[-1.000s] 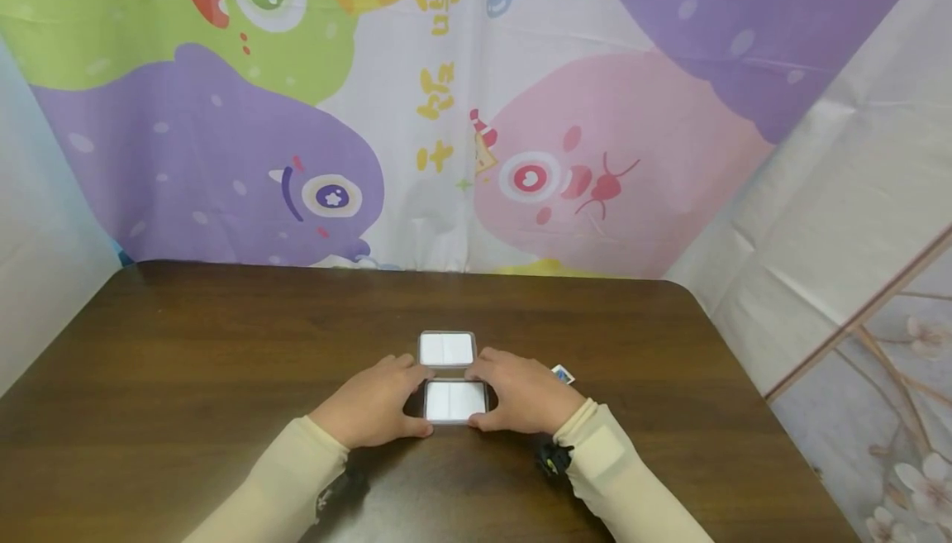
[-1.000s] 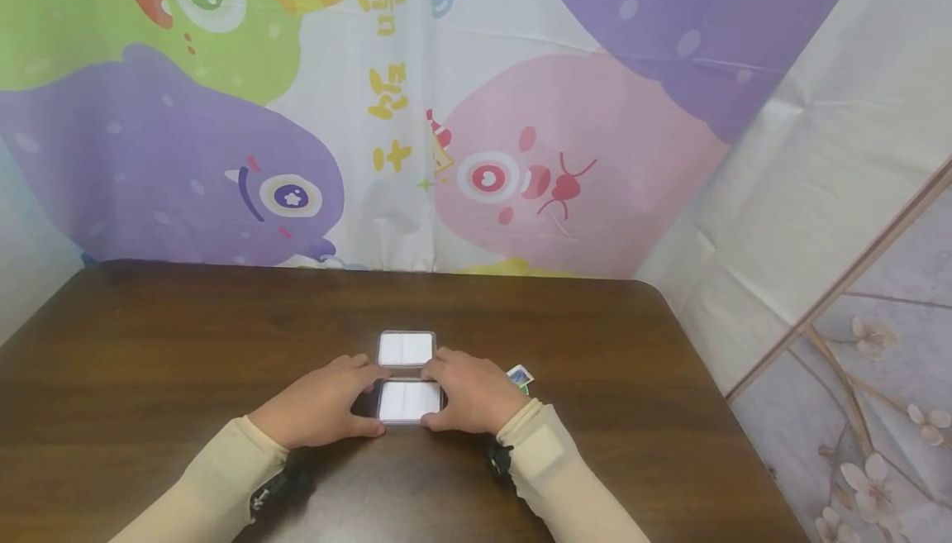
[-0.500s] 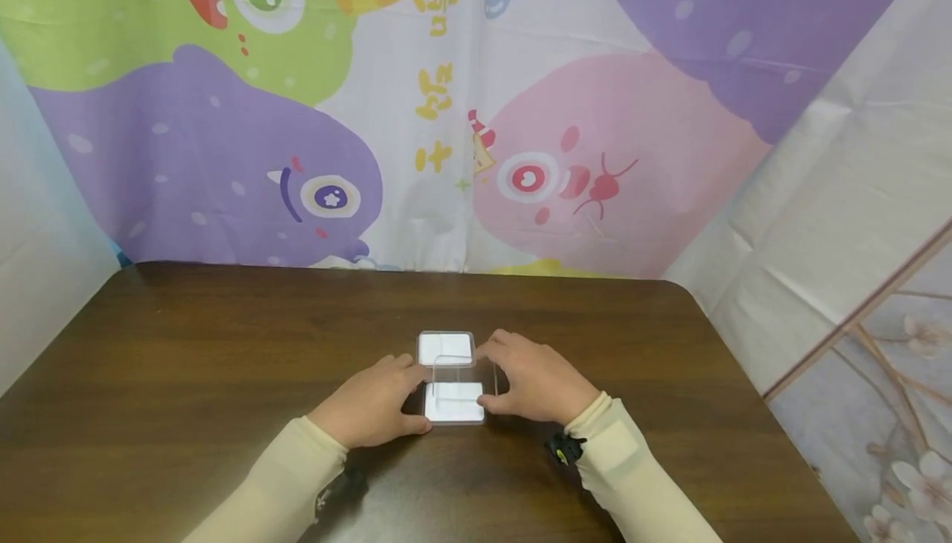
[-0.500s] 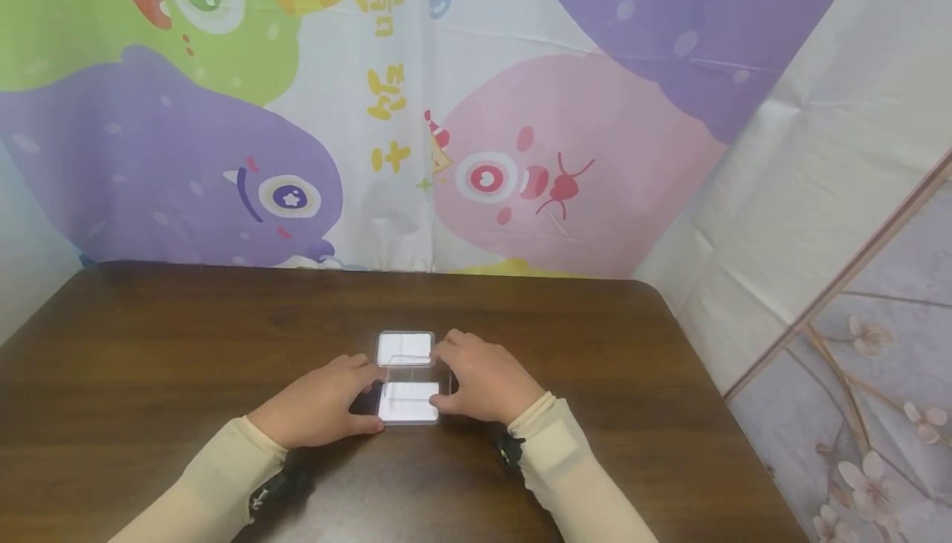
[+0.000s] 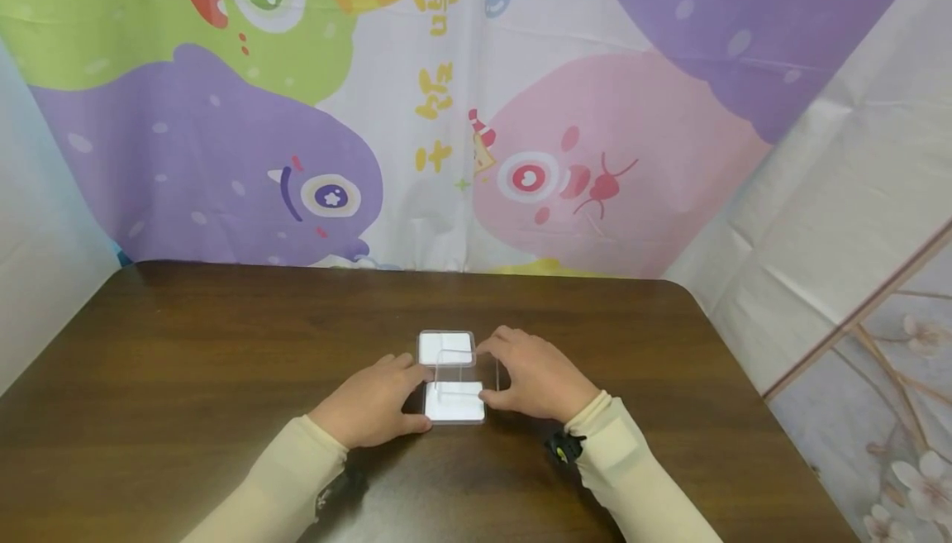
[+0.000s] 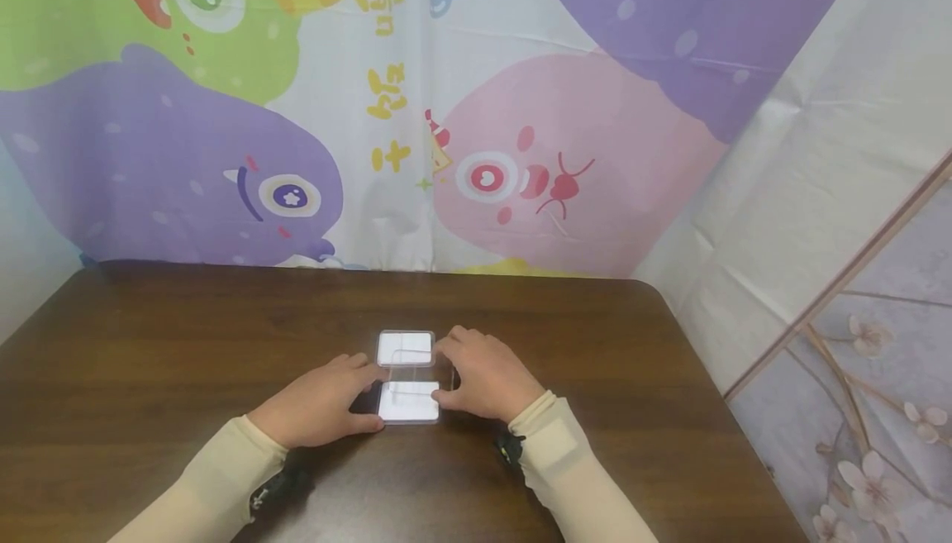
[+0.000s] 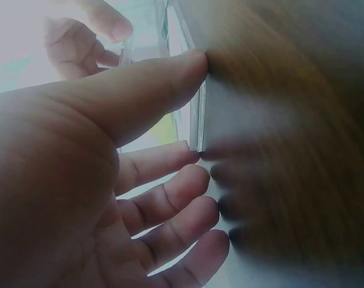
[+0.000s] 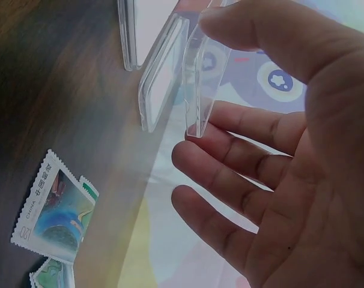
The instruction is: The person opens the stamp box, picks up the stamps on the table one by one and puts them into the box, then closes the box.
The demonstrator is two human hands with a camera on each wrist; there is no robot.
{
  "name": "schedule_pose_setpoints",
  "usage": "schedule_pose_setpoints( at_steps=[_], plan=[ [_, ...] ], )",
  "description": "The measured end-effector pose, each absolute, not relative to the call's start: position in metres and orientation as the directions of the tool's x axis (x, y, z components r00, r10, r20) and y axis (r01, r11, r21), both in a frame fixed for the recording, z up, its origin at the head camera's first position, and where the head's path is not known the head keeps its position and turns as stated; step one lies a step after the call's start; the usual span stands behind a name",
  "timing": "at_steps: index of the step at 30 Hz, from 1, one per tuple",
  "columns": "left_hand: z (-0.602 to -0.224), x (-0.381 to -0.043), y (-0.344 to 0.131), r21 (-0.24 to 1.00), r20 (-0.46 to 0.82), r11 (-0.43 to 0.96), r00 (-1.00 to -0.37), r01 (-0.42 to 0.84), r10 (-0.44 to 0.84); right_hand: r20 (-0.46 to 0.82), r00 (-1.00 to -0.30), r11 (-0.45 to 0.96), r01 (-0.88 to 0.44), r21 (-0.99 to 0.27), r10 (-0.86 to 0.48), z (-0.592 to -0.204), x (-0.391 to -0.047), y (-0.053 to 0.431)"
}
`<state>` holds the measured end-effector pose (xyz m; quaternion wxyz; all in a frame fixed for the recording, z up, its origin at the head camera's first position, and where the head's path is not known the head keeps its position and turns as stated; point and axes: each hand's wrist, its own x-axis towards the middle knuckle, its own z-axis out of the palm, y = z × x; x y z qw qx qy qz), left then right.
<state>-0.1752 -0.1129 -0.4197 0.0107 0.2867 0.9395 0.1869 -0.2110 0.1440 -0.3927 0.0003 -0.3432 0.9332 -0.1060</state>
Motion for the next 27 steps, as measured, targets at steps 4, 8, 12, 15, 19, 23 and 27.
schedule_pose_setpoints(
  at_steps=[4,8,12,15,19,23,27],
  plan=[
    [-0.4194,-0.1754,-0.1129,0.358,0.083,0.768,-0.837,0.531,0.540,0.085,-0.760,0.739,-0.647,-0.188,-0.644,-0.3936,-0.2123,0.1443],
    [-0.4189,-0.1752,-0.1129,0.354,0.077,0.773,-0.841,0.526,0.536,0.086,-0.760,0.739,-0.648,-0.186,-0.644,-0.3942,-0.2126,0.1444],
    [-0.4179,-0.1748,-0.1125,0.357,0.072,0.777,-0.845,0.518,0.530,0.078,-0.766,0.746,-0.639,-0.188,-0.638,-0.3947,-0.2124,0.1444],
    [-0.4180,-0.1746,-0.1123,0.357,0.070,0.779,-0.846,0.516,0.528,0.073,-0.770,0.750,-0.634,-0.187,-0.633,-0.3951,-0.2124,0.1445],
    [-0.4195,-0.1749,-0.1127,0.349,0.076,0.779,-0.844,0.521,0.530,0.078,-0.769,0.748,-0.637,-0.187,-0.635,-0.3954,-0.2125,0.1449],
    [-0.4214,-0.1750,-0.1133,0.340,0.095,0.774,-0.838,0.534,0.537,0.079,-0.769,0.750,-0.637,-0.178,-0.635,-0.3960,-0.2132,0.1454],
    [-0.4224,-0.1752,-0.1134,0.338,0.103,0.771,-0.835,0.540,0.540,0.067,-0.775,0.757,-0.629,-0.177,-0.629,-0.3959,-0.2138,0.1458]
  ],
)
